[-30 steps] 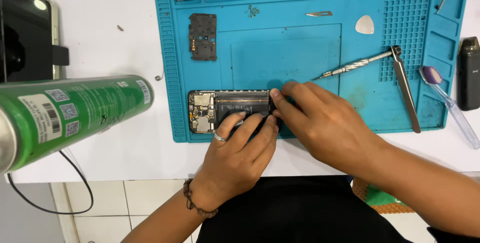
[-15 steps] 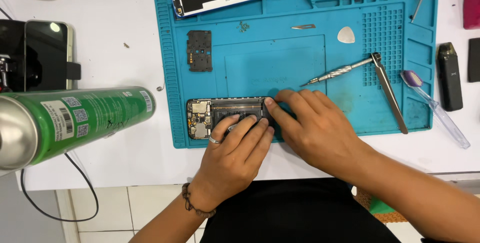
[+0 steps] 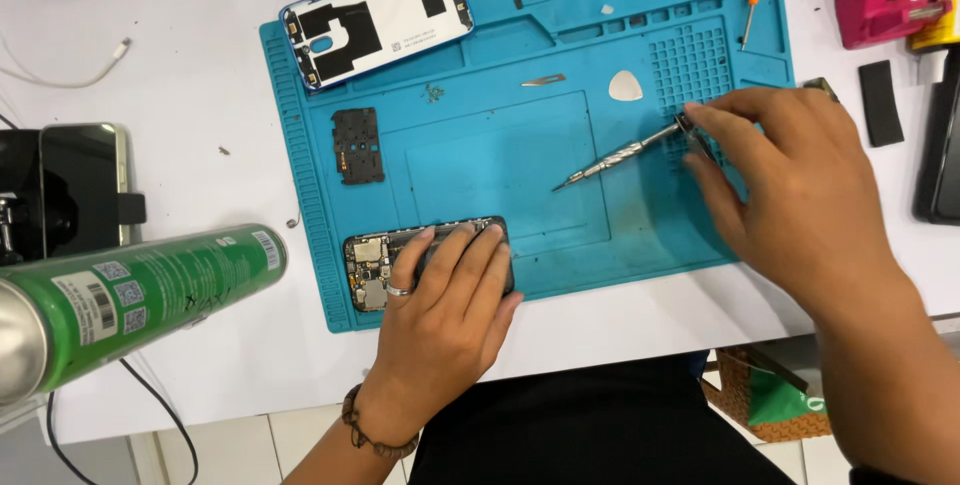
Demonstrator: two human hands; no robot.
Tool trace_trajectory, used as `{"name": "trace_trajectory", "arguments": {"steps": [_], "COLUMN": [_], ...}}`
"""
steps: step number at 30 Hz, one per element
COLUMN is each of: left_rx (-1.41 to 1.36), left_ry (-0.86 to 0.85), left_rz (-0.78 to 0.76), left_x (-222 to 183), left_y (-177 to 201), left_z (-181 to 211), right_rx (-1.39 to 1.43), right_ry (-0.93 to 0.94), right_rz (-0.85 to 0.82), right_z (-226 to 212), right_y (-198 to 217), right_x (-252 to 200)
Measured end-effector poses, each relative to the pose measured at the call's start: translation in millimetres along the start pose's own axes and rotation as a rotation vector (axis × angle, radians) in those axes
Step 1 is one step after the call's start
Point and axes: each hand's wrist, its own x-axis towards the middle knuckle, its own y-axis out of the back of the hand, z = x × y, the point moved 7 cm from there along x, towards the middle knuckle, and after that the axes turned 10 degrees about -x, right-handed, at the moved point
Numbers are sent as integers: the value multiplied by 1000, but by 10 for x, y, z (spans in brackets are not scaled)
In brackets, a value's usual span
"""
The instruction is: The person uses a screwdriver to remove multiple screws from the back of a disassembled smartphone placed on a blue anti-static mat. Screws are placed on the mat as they are removed. The person then uses their fingers to lift and remove a black metal bracket from the phone's interior.
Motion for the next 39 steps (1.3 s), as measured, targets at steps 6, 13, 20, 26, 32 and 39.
{"name": "trace_trajectory", "arguments": {"steps": [6, 13, 20, 26, 32, 39], "left_rx": [-92, -436, -431, -317, -240, -133], "left_ry": [-4, 161, 129, 123, 72, 43], "left_rz": [-2, 94, 119, 80, 41, -95], "left_x": [2, 10, 222, 519, 821, 946], "left_y": [-48, 30, 195, 55, -265, -497], "left_z": [-35, -170, -270, -541, -817, -929], "right_rx": [-72, -171, 278, 375, 471, 904], "right_ry": [37, 86, -68, -200, -245, -388], "right_rz": [15, 138, 273, 357, 332, 199], "right_z": [-108, -164, 64, 219, 128, 21], "right_y": [-166, -195, -29, -43, 119, -6], "right_x": [38, 118, 73, -33, -95, -179]}}
